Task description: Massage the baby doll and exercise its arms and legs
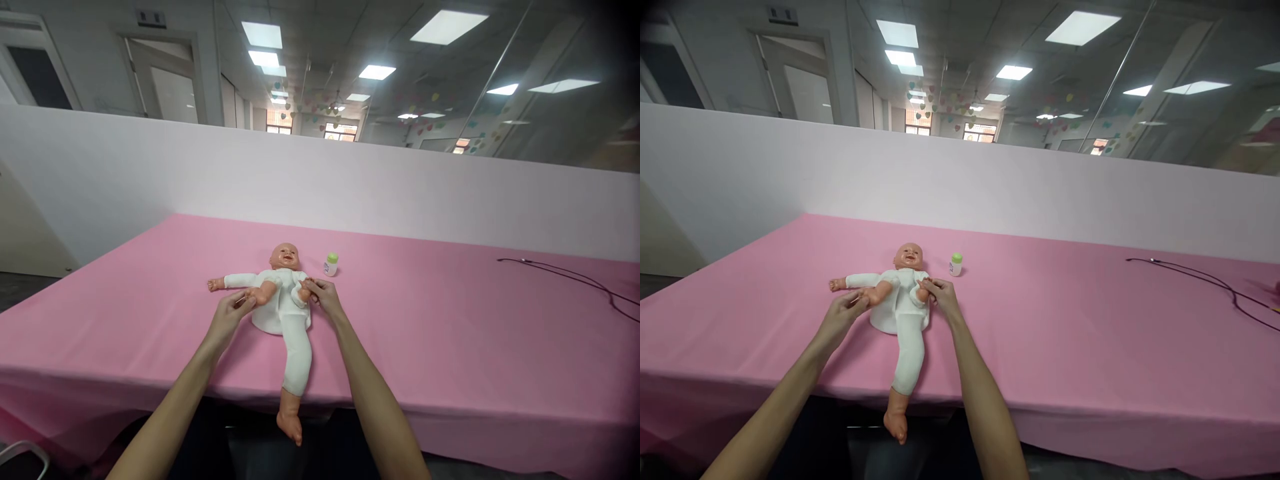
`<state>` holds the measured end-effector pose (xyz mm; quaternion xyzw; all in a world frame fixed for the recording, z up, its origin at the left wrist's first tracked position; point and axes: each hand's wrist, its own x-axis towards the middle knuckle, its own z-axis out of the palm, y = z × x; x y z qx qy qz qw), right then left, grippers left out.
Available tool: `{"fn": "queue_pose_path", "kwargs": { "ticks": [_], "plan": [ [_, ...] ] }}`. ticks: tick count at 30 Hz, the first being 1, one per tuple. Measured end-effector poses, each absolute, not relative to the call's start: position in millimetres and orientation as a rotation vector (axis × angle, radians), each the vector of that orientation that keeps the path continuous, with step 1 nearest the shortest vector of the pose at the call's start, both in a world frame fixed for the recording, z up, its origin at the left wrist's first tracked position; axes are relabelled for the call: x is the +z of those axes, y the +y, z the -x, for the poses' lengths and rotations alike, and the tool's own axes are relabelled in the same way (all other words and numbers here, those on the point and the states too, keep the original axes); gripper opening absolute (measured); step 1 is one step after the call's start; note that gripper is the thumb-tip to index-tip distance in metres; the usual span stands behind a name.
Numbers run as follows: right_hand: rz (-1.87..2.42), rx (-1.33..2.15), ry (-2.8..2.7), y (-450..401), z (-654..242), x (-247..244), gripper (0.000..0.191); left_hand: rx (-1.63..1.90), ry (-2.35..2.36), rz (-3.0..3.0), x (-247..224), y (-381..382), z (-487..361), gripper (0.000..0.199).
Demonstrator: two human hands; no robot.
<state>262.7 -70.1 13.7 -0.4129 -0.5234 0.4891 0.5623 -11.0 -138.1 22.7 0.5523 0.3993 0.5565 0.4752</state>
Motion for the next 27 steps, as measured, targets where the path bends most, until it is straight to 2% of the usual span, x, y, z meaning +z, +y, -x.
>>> {"fn": "queue_pose_path", "kwargs": {
  "ticks": [2, 5, 8, 11, 14, 17, 22, 27],
  "plan": [
    [0.989, 1.106, -1.295, -71.8, -256.4, 15.2, 0.042, 1.330, 0.921, -1.263, 22.9, -121.5, 3.5, 0.047],
    [0.996, 0.966, -1.086, -65.0, -261.9, 13.4, 0.043, 1.319, 0.955, -1.312, 25.2, -130.2, 11.6, 0.046],
    [1.031, 0.721, -0.694, -52.1, -285.1, 3.2, 0.043, 1.302, 1.089, -1.420, 20.7, -171.6, 39.2, 0.044],
    [1.152, 0.569, -0.442, -42.8, -312.0, -11.8, 0.044, 1.288, 1.213, -1.401, -4.3, -224.2, 68.4, 0.047],
    [1.209, 0.560, -0.356, -40.1, -324.1, -19.0, 0.043, 1.215, 1.269, -1.344, -39.3, -266.6, 84.1, 0.051],
    [1.048, 0.655, -0.388, -40.8, -317.4, -11.9, 0.038, 1.207, 1.305, -1.316, -56.3, -282.3, 83.3, 0.053],
    [0.850, 1.004, -0.774, -51.1, -286.9, 6.1, 0.043, 1.369, 1.277, -1.312, -19.8, -233.6, 49.8, 0.052],
    [0.869, 1.140, -1.222, -68.1, -256.6, 5.9, 0.034, 1.412, 1.031, -1.322, 16.9, -151.9, -2.3, 0.047]
  ]
}}
